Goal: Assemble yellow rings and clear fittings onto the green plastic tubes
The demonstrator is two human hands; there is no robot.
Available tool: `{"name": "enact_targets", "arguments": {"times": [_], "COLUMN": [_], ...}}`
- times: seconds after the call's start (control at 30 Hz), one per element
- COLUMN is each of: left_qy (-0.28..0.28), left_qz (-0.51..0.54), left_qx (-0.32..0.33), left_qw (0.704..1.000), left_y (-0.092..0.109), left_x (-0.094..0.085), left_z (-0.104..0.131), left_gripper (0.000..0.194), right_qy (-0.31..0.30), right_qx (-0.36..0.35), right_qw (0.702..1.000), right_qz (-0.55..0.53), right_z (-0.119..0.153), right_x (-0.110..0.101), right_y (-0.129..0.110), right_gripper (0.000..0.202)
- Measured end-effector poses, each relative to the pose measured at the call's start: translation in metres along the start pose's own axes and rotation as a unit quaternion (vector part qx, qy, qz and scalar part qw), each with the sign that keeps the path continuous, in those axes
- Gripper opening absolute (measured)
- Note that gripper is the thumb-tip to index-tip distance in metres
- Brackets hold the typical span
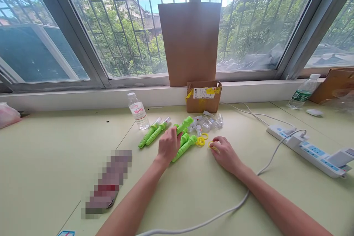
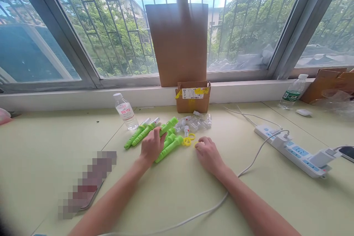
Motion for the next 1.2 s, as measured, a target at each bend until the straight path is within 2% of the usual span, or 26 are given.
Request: {"name": "enact_targets", "arguments": {"times": [0.13,0.23,0.3,0.5,0.77,1.1,1.2], "left_qy": [0.048,0.036,0.027,0.004,0.005,0.002,-0.005], "left_qz": [0.038,0.064,0.072,0.079,0.065,0.066,0.068], "left_qx": [0.117,0.171,0.189,0.196,0.203,0.217,0.23], "left_qw": [0.991,0.982,0.979,0.977,0.977,0.974,0.971], "left_y": [0.037,0.055,0.061,0.064,0.064,0.066,0.069], "left_x": [-0.015,-0.02,-0.022,-0.019,-0.014,-0.014,-0.014], "left_z": [0.008,0.012,0.014,0.014,0.017,0.017,0.018], "left_gripper": [0.017,0.019,0.02,0.022,0.022,0.02,0.019], "right_qy": [0.084,0.143,0.16,0.145,0.153,0.158,0.153], "right_qx": [0.009,0.019,0.023,0.032,0.084,0.077,0.1], "right_qw": [0.996,0.989,0.986,0.98,0.97,0.961,0.953], "right_qz": [0.003,-0.015,-0.043,-0.129,-0.169,-0.216,-0.24], "right_z": [0.0,0.001,0.002,-0.001,0.002,0.004,0.004], "right_x": [-0.018,-0.032,-0.035,-0.031,-0.032,-0.033,-0.031], "right_y": [0.003,0.006,0.008,0.01,0.018,0.017,0.021], "right_gripper": [0.014,0.014,0.015,0.012,0.014,0.023,0.019]}}
Point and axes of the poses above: each hand's wrist, its own z-axis away from the middle knuckle, its own x-axis out of the palm, y = z × x, the point moved 10 cm from there along -z, towards the middle knuckle, and after that the axes turned 3 degrees about -z, right-handed, at the moved point
